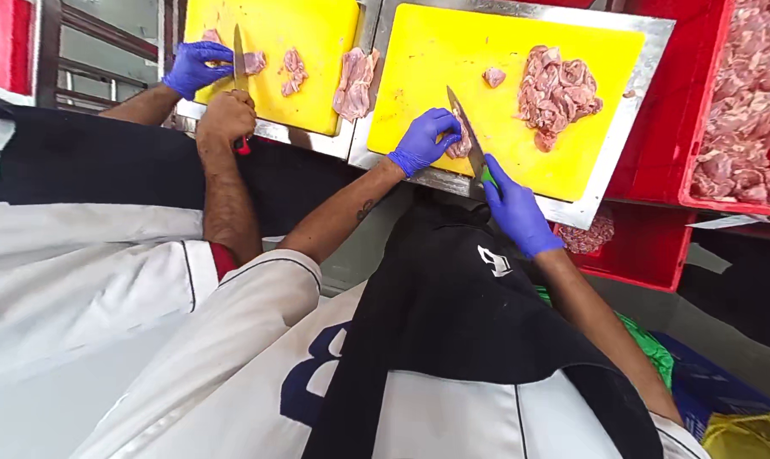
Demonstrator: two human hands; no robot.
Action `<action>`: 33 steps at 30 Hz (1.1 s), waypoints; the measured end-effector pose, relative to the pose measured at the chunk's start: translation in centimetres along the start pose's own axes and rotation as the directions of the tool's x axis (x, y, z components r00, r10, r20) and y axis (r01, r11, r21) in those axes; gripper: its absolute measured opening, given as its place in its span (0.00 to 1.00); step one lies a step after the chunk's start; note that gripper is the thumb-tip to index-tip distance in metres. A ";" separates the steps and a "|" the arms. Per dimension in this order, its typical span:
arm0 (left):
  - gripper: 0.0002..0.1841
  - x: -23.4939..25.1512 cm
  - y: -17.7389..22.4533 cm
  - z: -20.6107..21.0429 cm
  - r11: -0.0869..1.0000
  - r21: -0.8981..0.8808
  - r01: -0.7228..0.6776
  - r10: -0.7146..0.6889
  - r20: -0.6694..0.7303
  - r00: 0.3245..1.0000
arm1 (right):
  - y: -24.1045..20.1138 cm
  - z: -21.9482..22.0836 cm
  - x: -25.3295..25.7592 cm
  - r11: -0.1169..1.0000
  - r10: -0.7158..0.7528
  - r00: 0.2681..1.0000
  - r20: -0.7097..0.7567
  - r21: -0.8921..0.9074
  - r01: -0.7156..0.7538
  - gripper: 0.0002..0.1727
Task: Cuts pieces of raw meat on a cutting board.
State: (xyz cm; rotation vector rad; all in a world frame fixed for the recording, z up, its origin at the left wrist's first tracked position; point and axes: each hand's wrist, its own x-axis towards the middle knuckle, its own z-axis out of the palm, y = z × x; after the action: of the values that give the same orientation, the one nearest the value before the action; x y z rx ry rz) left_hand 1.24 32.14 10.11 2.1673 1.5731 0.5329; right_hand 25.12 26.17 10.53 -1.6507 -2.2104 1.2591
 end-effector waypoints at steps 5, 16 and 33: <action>0.33 0.8 -4.2 1.1 0.991 -0.031 0.134 -0.135 -0.045 0.990 | 4.2 -2.6 -8.0 0.994 0.023 0.999 0.040 -0.105 -0.019 0.29; 0.12 1.6 -3.4 -0.9 0.997 0.036 -0.072 0.064 0.192 0.979 | 2.2 -5.0 -4.8 0.990 -0.020 0.997 -0.069 -0.139 0.010 0.28; 0.23 0.3 -3.5 -0.9 0.819 -0.006 0.574 -0.566 0.161 0.809 | 1.9 0.0 -1.4 0.836 0.089 0.988 0.124 0.530 -0.142 0.30</action>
State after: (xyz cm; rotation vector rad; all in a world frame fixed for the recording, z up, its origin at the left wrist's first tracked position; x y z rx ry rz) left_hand -1.92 33.47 9.04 1.5240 1.9711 0.2018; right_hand 27.11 25.17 9.76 -1.5251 -1.5858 1.8124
